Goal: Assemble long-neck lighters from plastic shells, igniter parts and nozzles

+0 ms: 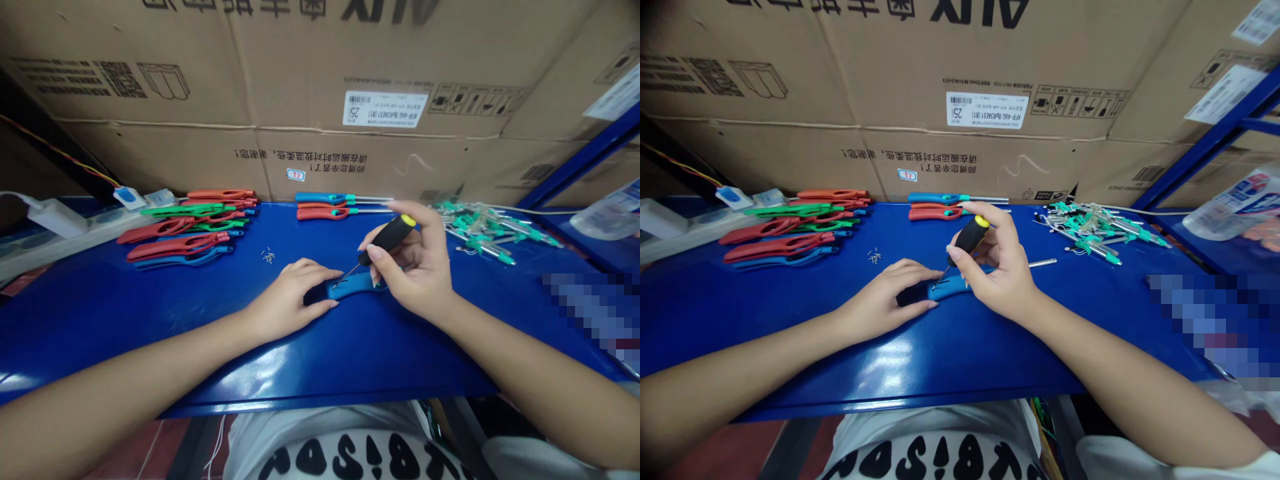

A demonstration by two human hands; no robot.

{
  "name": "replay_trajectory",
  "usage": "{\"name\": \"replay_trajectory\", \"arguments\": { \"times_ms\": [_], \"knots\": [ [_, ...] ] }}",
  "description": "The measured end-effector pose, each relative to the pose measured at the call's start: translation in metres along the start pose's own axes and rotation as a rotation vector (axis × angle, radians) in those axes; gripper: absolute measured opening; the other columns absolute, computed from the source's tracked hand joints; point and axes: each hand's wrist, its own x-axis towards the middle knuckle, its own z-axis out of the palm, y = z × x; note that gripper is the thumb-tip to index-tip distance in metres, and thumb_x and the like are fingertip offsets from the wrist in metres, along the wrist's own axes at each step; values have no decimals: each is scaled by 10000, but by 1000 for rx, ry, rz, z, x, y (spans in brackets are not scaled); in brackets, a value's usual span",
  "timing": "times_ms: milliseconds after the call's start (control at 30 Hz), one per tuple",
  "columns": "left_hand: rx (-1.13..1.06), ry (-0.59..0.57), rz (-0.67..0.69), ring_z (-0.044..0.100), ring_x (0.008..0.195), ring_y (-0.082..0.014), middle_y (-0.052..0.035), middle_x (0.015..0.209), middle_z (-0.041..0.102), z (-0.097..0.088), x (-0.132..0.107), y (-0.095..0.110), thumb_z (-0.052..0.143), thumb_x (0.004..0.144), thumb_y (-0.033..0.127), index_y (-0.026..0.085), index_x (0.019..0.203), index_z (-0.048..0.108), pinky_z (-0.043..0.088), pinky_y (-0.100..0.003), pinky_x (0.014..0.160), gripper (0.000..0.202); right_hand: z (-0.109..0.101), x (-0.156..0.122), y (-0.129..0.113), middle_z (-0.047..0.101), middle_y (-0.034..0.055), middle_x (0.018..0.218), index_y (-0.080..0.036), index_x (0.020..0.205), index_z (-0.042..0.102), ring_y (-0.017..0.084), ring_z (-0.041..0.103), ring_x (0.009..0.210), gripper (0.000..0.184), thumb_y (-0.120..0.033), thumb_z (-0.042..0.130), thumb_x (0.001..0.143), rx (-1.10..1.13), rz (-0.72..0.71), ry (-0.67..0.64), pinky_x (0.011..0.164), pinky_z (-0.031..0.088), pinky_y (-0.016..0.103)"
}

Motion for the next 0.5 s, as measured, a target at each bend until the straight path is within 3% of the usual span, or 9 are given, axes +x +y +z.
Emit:
{"name": "replay_trajectory", "arguments": {
  "times_ms": [500],
  "knots": [
    [-25,-11,10,605,1126,-229,-49,1204,704,0,0,2,709,920,333,227,1249,624,462,-421,1033,356,-1,-6,-2,664,40,1032,-380,1363,419,204,683,831,508,-296,680,935,-57,-23,-68,617,615,353]
  ]
}}
